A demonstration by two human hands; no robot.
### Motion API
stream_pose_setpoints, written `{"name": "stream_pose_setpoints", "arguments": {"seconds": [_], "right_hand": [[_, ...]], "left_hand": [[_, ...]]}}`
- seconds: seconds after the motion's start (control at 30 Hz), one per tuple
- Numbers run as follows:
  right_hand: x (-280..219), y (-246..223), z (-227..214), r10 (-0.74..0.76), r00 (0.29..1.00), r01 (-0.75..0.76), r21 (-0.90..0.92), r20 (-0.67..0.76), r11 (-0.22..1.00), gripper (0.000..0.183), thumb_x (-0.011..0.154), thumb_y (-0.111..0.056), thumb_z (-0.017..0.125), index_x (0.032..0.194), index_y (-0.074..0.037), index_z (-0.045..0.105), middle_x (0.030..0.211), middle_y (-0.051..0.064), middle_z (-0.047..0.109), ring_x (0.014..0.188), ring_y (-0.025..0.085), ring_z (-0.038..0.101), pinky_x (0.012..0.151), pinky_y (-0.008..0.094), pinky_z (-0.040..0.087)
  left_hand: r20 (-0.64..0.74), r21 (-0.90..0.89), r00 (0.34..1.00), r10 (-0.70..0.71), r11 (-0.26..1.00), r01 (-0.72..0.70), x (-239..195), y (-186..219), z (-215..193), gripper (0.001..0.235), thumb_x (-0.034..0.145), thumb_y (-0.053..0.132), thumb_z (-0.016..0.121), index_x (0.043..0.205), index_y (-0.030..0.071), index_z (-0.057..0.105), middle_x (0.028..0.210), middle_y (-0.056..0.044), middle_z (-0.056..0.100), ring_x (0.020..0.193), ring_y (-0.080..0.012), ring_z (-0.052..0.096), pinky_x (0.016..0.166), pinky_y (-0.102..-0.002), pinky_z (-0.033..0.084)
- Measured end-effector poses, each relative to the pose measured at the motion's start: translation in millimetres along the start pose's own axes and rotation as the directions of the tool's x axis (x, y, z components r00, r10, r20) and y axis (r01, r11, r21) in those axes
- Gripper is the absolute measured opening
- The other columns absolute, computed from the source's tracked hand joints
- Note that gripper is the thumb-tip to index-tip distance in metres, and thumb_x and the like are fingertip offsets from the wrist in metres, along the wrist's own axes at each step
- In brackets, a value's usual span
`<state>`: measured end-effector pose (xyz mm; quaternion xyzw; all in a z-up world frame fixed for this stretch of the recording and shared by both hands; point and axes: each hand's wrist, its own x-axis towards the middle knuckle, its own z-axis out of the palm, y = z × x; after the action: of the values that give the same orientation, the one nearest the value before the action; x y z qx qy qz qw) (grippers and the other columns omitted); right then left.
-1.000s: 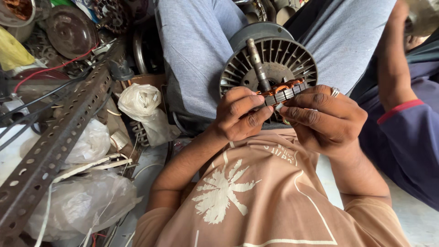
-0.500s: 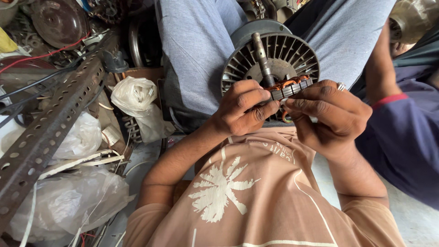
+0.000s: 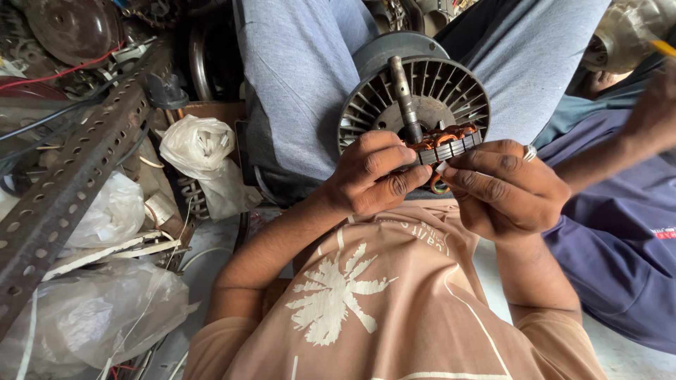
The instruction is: The person repairs a fan motor stator by using scissors to trim insulation or wires, then carefully tucking the orange copper coil windings into the metal slots of the stator core by hand.
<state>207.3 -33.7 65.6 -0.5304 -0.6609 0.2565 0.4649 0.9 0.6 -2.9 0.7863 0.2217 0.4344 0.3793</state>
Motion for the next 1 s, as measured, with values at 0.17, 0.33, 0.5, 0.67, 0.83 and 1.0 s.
{"name": "stream_pose_setpoints", "arguments": {"seconds": [0.17, 0.33, 0.5, 0.67, 0.83, 1.0], "right_hand": [[9.9, -3.6, -6.0, 0.058, 0.996, -0.061, 0.048, 0.062, 0.997, 0.014, 0.076, 0.013, 0.075, 0.089, 0.008, 0.074, 0.078, 0.019, 0.068, 0.071, 0.025, 0.068, 0.066, 0.032, 0.058], [6.0, -1.8, -5.3, 0.141, 0.99, -0.144, 0.186, 0.028, 0.972, 0.013, 0.078, 0.012, 0.074, 0.09, 0.008, 0.074, 0.079, 0.018, 0.068, 0.073, 0.024, 0.068, 0.064, 0.028, 0.056], [1.6, -2.1, -11.6, 0.255, 0.956, -0.227, 0.187, -0.144, 0.956, 0.008, 0.073, 0.011, 0.069, 0.079, 0.007, 0.069, 0.073, 0.016, 0.067, 0.066, 0.021, 0.067, 0.064, 0.031, 0.056], [4.7, -6.0, -11.1, 0.12, 0.992, -0.121, -0.004, -0.042, 0.993, 0.01, 0.078, 0.015, 0.074, 0.084, 0.008, 0.071, 0.079, 0.017, 0.068, 0.071, 0.026, 0.067, 0.063, 0.03, 0.055], [3.7, -1.0, -5.9, 0.038, 0.999, -0.039, -0.046, -0.018, 0.998, 0.013, 0.078, 0.014, 0.081, 0.086, 0.007, 0.073, 0.081, 0.017, 0.07, 0.071, 0.023, 0.065, 0.066, 0.032, 0.054], [12.7, -2.8, -14.5, 0.149, 0.983, -0.154, 0.04, 0.105, 0.987, 0.016, 0.071, 0.009, 0.077, 0.086, 0.004, 0.075, 0.079, 0.014, 0.069, 0.068, 0.021, 0.061, 0.059, 0.029, 0.048]], "left_hand": [[0.009, -0.007, 1.0, 0.003, 1.0, -0.003, 2.8, 0.7, -2.7, 0.033, 0.086, 0.004, 0.089, 0.116, 0.004, 0.074, 0.117, -0.005, 0.054, 0.106, -0.0234, 0.058, 0.087, -0.032, 0.057], [-0.013, 0.007, 0.999, 0.039, 0.999, -0.039, 4.3, -1.0, -1.9, 0.035, 0.087, 0.004, 0.089, 0.118, 0.004, 0.073, 0.118, -0.006, 0.054, 0.106, -0.0237, 0.058, 0.088, -0.033, 0.058], [-0.021, 0.0, 1.0, 0.018, 1.0, -0.018, 2.9, 0.4, -1.7, 0.034, 0.086, 0.004, 0.089, 0.117, 0.004, 0.074, 0.117, -0.006, 0.055, 0.105, -0.0243, 0.058, 0.087, -0.033, 0.058], [-0.031, 0.032, 0.999, 0.039, 0.999, -0.038, 3.6, 0.0, -1.0, 0.034, 0.086, 0.001, 0.088, 0.116, 0.004, 0.074, 0.116, -0.007, 0.056, 0.104, -0.0247, 0.057, 0.087, -0.034, 0.057], [-0.007, 0.045, 1.0, 0.029, 0.999, -0.028, 0.1, 1.0, -0.7, 0.031, 0.088, 0.002, 0.088, 0.116, 0.005, 0.074, 0.118, -0.005, 0.053, 0.106, -0.0235, 0.056, 0.088, -0.033, 0.059], [-0.01, 0.06, 0.998, 0.059, 0.997, -0.058, -1.6, 0.4, -0.6, 0.03, 0.089, 0.003, 0.088, 0.116, 0.004, 0.074, 0.118, -0.007, 0.052, 0.106, -0.0241, 0.055, 0.084, -0.034, 0.059]]}}
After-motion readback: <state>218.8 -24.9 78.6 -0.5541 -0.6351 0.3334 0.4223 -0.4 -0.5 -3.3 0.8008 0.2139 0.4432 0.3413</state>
